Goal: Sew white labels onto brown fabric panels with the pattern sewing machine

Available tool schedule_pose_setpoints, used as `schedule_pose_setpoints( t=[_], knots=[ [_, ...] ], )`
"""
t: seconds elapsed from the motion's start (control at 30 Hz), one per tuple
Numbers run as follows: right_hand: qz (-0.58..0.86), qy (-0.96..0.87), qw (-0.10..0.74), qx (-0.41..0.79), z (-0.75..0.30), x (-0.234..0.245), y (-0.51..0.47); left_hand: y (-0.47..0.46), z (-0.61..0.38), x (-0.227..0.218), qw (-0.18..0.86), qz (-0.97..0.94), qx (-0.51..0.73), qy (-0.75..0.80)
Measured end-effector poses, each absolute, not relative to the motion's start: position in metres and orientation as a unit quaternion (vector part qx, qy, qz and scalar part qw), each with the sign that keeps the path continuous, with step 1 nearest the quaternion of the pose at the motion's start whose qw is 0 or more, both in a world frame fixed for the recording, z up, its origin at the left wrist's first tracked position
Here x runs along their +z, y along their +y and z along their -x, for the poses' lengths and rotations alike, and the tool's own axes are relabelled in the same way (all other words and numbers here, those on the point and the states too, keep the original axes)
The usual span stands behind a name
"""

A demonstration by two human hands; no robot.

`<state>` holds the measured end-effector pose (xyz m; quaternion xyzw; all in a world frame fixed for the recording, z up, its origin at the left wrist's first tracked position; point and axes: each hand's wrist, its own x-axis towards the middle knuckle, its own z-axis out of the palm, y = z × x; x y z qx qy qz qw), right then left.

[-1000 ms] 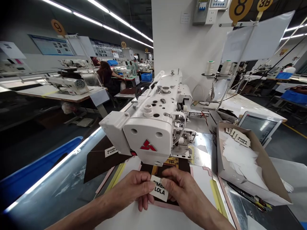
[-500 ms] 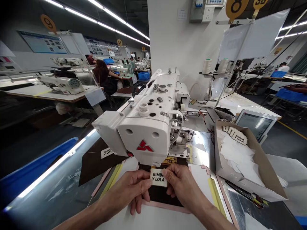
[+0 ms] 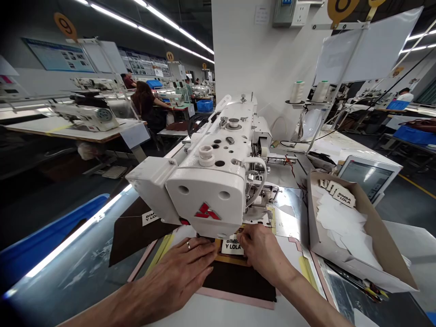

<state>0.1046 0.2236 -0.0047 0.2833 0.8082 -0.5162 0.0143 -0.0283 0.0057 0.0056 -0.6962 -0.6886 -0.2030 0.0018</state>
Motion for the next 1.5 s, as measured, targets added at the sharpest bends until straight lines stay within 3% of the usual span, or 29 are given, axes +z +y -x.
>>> schedule_pose_setpoints(
  t=[0.57, 0.87, 1.07, 1.5],
  knots=[
    [-0.241, 0.874, -0.017, -0.422, -0.105, -0.001, 0.222, 0.017, 0.035, -0.002, 0.005, 0.725, -0.132, -0.676],
    [-0.249, 0.925, -0.072, -0.278, -0.109, 0.000, 0.214, 0.015, 0.034, -0.009, 0.003, 0.712, -0.136, -0.689],
    [-0.024, 0.980, -0.164, -0.112, -0.111, -0.019, 0.207, 0.017, 0.032, -0.014, 0.002, 0.703, -0.152, -0.695],
    [0.004, 0.988, -0.113, -0.104, -0.109, -0.010, 0.212, 0.024, 0.030, 0.001, -0.057, 0.693, -0.144, -0.705]
  ],
)
